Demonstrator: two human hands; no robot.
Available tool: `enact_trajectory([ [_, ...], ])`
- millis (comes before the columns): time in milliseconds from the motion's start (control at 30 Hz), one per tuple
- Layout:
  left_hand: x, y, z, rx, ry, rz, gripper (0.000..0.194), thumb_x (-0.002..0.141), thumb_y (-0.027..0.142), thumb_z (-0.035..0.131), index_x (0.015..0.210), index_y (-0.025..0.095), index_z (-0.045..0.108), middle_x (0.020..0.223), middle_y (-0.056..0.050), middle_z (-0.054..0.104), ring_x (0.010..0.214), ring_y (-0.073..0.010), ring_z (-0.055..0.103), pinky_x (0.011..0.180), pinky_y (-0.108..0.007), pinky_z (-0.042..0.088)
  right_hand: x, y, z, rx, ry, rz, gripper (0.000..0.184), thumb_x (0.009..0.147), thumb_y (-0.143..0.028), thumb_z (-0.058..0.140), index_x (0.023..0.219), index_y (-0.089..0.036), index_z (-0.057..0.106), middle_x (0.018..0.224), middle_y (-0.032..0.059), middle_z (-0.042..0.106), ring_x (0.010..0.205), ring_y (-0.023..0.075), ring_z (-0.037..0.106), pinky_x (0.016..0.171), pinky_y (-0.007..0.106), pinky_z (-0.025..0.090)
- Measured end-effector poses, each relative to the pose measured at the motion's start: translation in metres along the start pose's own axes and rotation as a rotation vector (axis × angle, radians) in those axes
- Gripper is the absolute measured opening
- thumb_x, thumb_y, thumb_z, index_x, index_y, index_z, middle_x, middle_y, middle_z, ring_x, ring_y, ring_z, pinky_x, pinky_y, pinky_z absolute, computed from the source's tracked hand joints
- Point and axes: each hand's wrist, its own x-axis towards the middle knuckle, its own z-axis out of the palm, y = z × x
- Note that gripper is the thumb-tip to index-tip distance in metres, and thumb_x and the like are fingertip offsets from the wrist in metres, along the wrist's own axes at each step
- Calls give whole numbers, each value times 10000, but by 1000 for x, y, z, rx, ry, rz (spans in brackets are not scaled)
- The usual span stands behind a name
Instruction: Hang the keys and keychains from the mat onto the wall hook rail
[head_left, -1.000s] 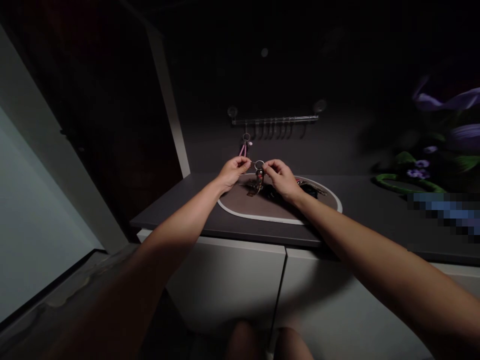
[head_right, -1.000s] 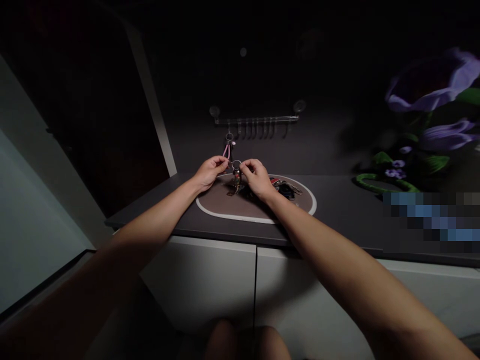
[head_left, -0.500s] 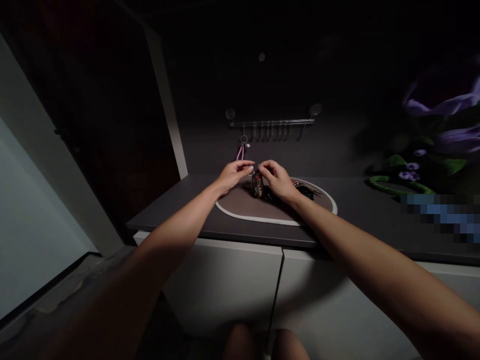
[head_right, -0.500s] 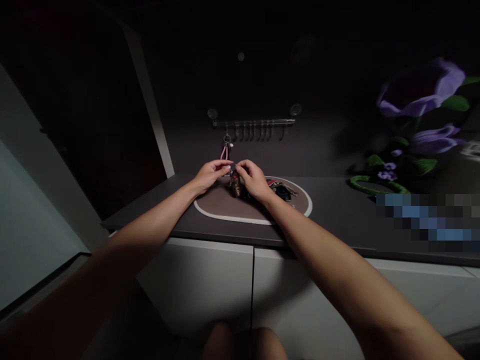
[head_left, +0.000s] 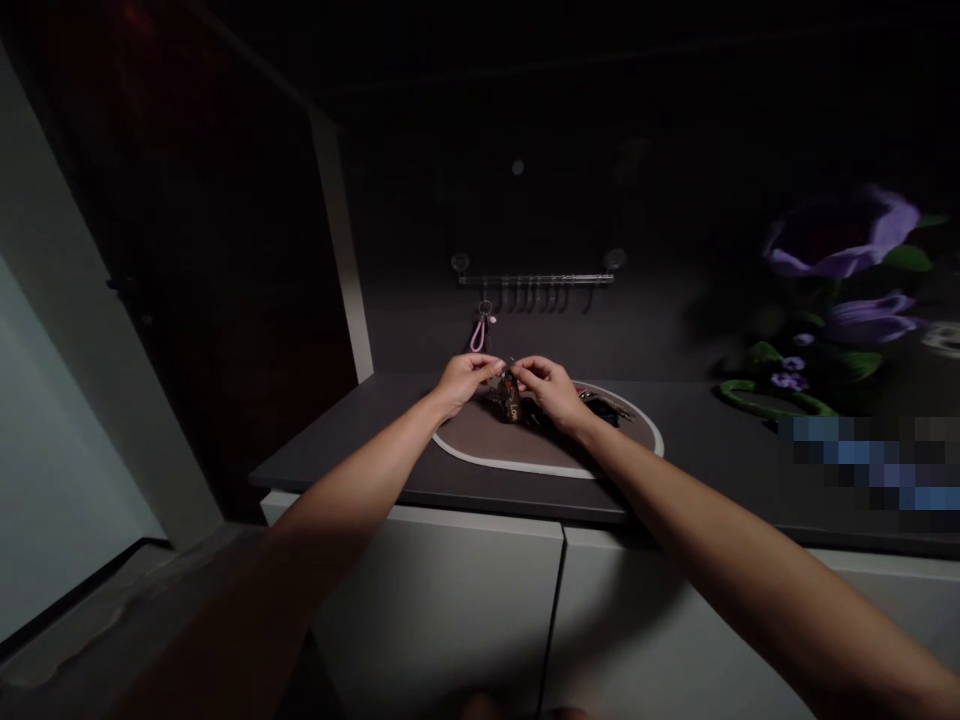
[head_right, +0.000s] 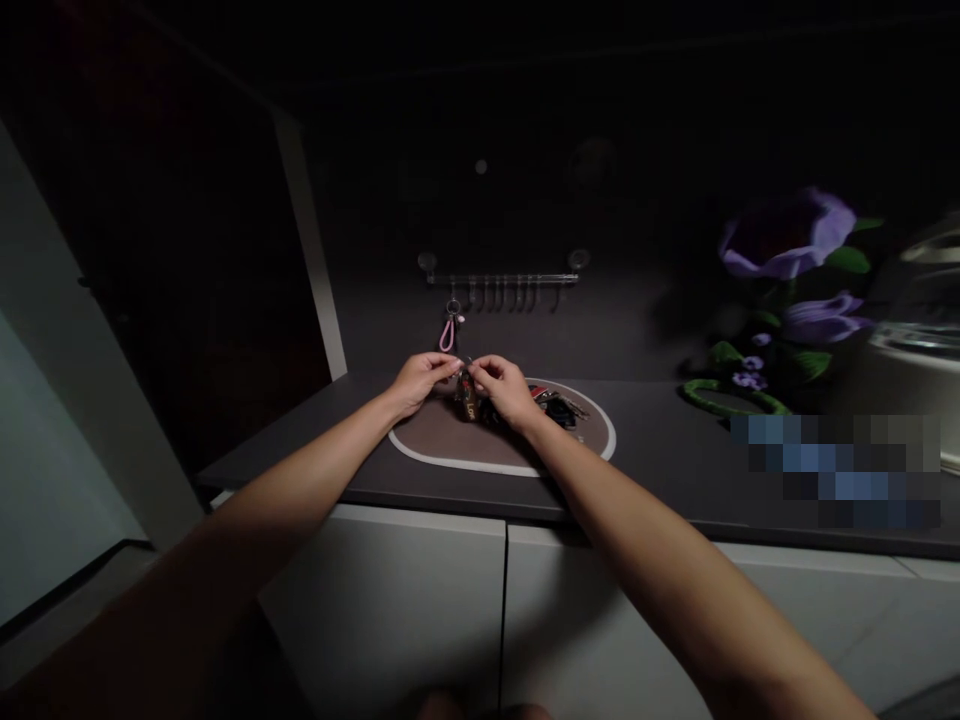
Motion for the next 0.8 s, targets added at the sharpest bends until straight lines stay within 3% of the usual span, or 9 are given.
enact_trajectory([
  [300, -2, 4, 3, -60, 29, -19, 426, 562, 455, 712, 808, 110, 676, 710, -35, 638, 616, -91, 518, 592, -220, 391, 2, -8, 4, 107, 40, 78, 259, 592, -359, 687, 731, -159, 599, 715, -25, 570, 651, 75, 512, 670, 222, 425],
  [500, 2, 1, -1, 29, 141, 36, 448, 656, 506, 615, 869, 114, 658, 676, -26, 608, 580, -86, 490, 531, -205, 352, 27, -15, 4, 59, 28, 63, 261, 608, -371, 658, 712, -161, 545, 588, -49, 522, 546, 70, 471, 553, 210, 394],
  [633, 6, -5, -7, 182, 255, 33, 387, 736, 481, 512, 774, 119, 644, 575, -2, 554, 507, -83, 444, 507, -212, 319, 53, -19, 5, 37, 100, 39, 188, 653, -318, 617, 703, -156, 535, 538, -52, 500, 482, 65, 441, 486, 198, 359],
  [800, 6, -8, -14, 493, 361, 80, 338, 774, 400, 446, 624, 149, 615, 536, -9, 553, 546, -122, 482, 557, -238, 319, 83, -27, 18, 128, 175, 111, 84, 702, -214, 571, 670, -145, 534, 456, -53, 466, 421, 61, 423, 445, 186, 352],
])
